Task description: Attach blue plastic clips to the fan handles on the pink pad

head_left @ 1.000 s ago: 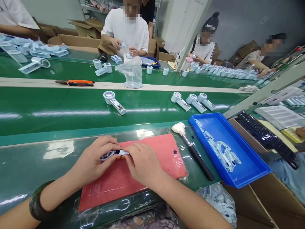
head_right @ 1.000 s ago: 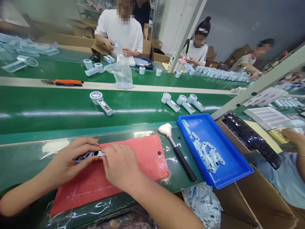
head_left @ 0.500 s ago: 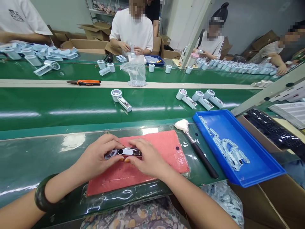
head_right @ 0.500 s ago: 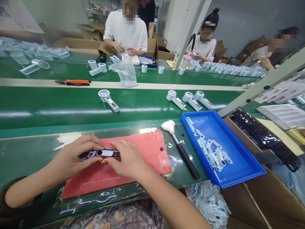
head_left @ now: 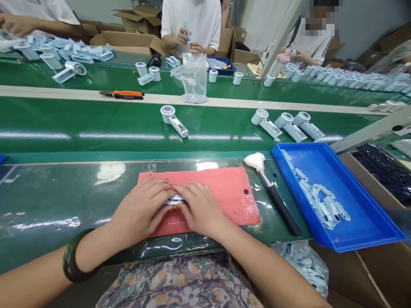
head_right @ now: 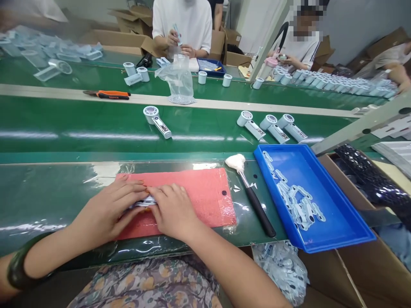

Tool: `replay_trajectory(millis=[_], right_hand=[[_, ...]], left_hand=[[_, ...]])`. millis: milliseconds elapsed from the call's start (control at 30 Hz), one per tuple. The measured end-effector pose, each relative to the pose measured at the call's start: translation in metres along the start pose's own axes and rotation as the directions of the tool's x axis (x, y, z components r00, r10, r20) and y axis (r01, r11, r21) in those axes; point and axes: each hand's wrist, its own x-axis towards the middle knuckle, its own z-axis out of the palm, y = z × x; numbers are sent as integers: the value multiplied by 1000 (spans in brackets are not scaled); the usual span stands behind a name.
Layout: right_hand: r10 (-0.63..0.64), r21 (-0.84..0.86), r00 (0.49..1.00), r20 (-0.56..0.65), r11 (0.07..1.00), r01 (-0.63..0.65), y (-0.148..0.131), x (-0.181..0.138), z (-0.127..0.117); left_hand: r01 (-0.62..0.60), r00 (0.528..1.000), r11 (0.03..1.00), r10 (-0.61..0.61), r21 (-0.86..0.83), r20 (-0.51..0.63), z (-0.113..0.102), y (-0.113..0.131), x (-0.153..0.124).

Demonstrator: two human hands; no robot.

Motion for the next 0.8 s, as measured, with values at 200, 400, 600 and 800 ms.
replay_trajectory(millis=[200,400,600,800], right_hand=[[-104,-31,994,17,994,105,7,1,0],[-97,-87,995,24,991,98,8,3,2],[-89,73,996,27,994,87,7,1,-4],[-44,69,999,18,997,43,5,5,0]], left_hand=[[-48,997,999,47,13,57,-4,-2,5],[-27,997,999,26,18,71,-3,-2,5],[67,989,996,-58,-62,133,-5,-2,4],[177,976,980,-163,-90,146,-4,1,5]])
